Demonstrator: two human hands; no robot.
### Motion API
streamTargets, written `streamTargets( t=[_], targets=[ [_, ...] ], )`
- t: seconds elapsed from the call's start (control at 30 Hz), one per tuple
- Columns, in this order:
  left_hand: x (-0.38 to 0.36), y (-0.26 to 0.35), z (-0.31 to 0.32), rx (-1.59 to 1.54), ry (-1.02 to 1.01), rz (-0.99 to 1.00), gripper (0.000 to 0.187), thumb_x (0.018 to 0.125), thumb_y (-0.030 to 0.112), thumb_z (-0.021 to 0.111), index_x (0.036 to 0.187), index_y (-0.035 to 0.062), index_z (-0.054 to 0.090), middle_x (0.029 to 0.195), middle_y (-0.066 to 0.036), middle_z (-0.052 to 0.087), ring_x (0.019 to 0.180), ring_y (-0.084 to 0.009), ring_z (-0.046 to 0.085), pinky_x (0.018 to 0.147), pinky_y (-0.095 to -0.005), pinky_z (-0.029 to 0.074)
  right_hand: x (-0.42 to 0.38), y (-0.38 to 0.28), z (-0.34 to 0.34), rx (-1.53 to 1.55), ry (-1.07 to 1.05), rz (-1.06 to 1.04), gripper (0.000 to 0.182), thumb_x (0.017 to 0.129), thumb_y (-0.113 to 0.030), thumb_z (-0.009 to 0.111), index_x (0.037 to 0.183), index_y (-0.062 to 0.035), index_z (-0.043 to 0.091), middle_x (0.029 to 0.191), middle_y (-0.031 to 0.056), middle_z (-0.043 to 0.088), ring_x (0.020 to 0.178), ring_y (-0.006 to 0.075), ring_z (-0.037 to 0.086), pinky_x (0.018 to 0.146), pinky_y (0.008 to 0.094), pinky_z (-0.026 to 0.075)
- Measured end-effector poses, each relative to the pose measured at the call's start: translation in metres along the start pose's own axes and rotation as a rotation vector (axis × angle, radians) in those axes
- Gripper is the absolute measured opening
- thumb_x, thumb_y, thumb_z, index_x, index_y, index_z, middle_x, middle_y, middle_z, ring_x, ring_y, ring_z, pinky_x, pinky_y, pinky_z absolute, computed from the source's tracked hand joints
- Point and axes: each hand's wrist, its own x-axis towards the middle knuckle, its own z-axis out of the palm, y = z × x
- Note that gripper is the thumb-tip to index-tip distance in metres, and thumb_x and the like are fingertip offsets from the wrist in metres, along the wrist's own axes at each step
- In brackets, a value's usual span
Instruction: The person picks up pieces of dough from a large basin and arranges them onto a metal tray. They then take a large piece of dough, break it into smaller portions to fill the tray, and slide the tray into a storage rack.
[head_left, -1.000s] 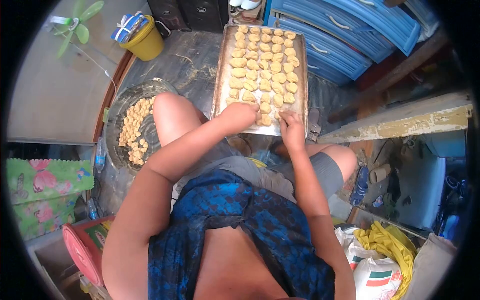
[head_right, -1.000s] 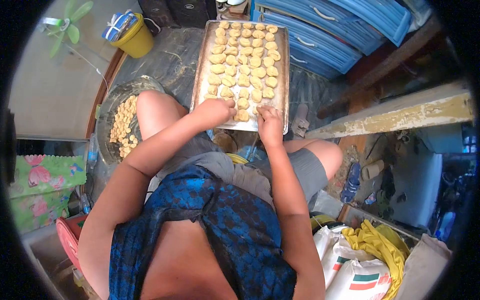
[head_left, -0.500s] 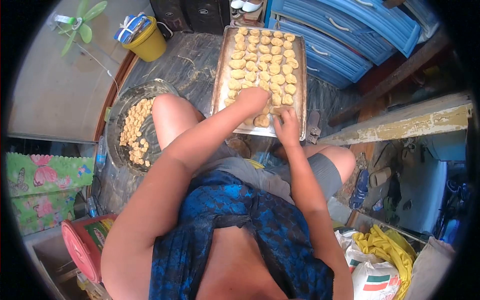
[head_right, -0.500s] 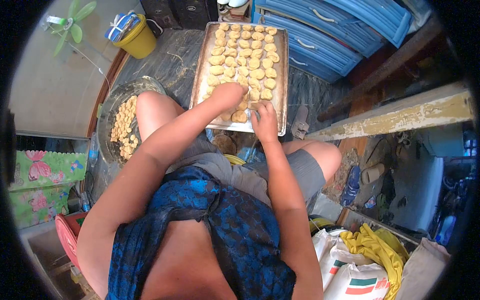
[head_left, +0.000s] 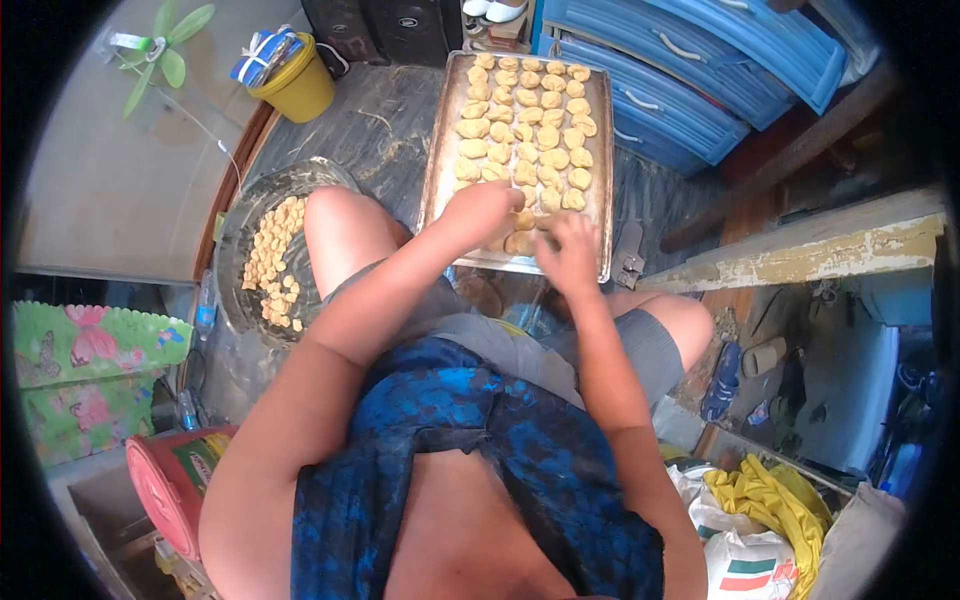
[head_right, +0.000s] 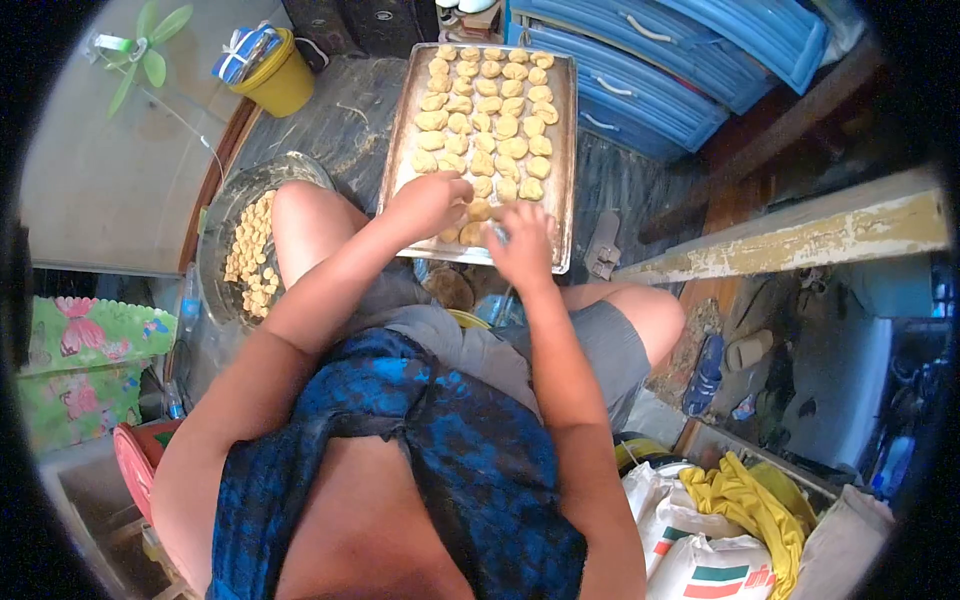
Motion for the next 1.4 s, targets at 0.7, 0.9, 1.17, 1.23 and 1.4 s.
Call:
streamTargets(
  t=[0.7, 0.9, 1.17, 1.23, 1.4],
  targets=[
    [-0.056, -0.001, 0.017, -1.962, -0.003, -0.502, 0.018, 0.088, 0.014, 0.051, 0.101, 0.0020, 0.055, 0.090, -0.011, 0.064, 0.079, -0.0188, 0.063, 0.069, -0.0298, 0.053, 0.076, 0.028, -0.021, 0.053, -0.089, 0.053, 0.015, 0.077, -0.016, 0.060, 0.089, -0.0087, 0.067, 0.081, 0.0113, 0.063, 0.085, 0.0271, 0.058, 0.076, 0.0384, 0.043],
    [-0.052, 0.012, 0.034, -2.311, -0.200, -0.691, 0.020, 0.089, 0.019, 0.048, 0.101, 0.0041, 0.056, 0.089, -0.012, 0.063, 0.065, -0.0203, 0.061, 0.043, -0.0291, 0.047, 0.015, 0.018, -0.007, 0.022, -0.223, 0.142, 0.017, 0.075, -0.012, 0.062, 0.090, -0.0042, 0.065, 0.084, 0.0174, 0.060, 0.081, 0.0299, 0.060, 0.072, 0.0376, 0.047],
    [-0.054, 0.021, 0.051, -2.475, -0.225, -0.488, 0.025, 0.091, 0.020, 0.045, 0.107, 0.0034, 0.054, 0.101, -0.013, 0.060, 0.090, -0.0237, 0.059, 0.073, -0.0368, 0.050, -0.002, -0.046, -0.058, 0.766, -0.337, 0.235, 0.040, 0.071, -0.013, 0.072, 0.110, -0.0075, 0.061, 0.099, 0.0083, 0.054, 0.083, 0.0182, 0.052, 0.073, 0.0292, 0.044],
    [-0.058, 0.026, 0.044, -2.436, -0.169, -0.583, 0.025, 0.092, 0.019, 0.046, 0.111, 0.0021, 0.051, 0.108, -0.014, 0.057, 0.101, -0.0268, 0.057, 0.089, -0.0430, 0.047, -0.012, -0.056, -0.060, 0.617, -0.386, 0.107, 0.047, 0.071, -0.012, 0.073, 0.115, -0.0096, 0.059, 0.104, 0.0059, 0.051, 0.089, 0.0152, 0.051, 0.075, 0.0270, 0.043],
    [-0.057, 0.023, 0.056, -2.380, -0.217, -0.585, 0.024, 0.093, 0.016, 0.047, 0.111, 0.0004, 0.051, 0.109, -0.015, 0.056, 0.101, -0.0273, 0.057, 0.087, -0.0429, 0.050, -0.035, -0.030, -0.043, 0.848, -0.281, 0.302, 0.040, 0.075, -0.009, 0.071, 0.113, -0.0059, 0.058, 0.101, 0.0062, 0.055, 0.090, 0.0135, 0.054, 0.077, 0.0264, 0.045]
  ],
)
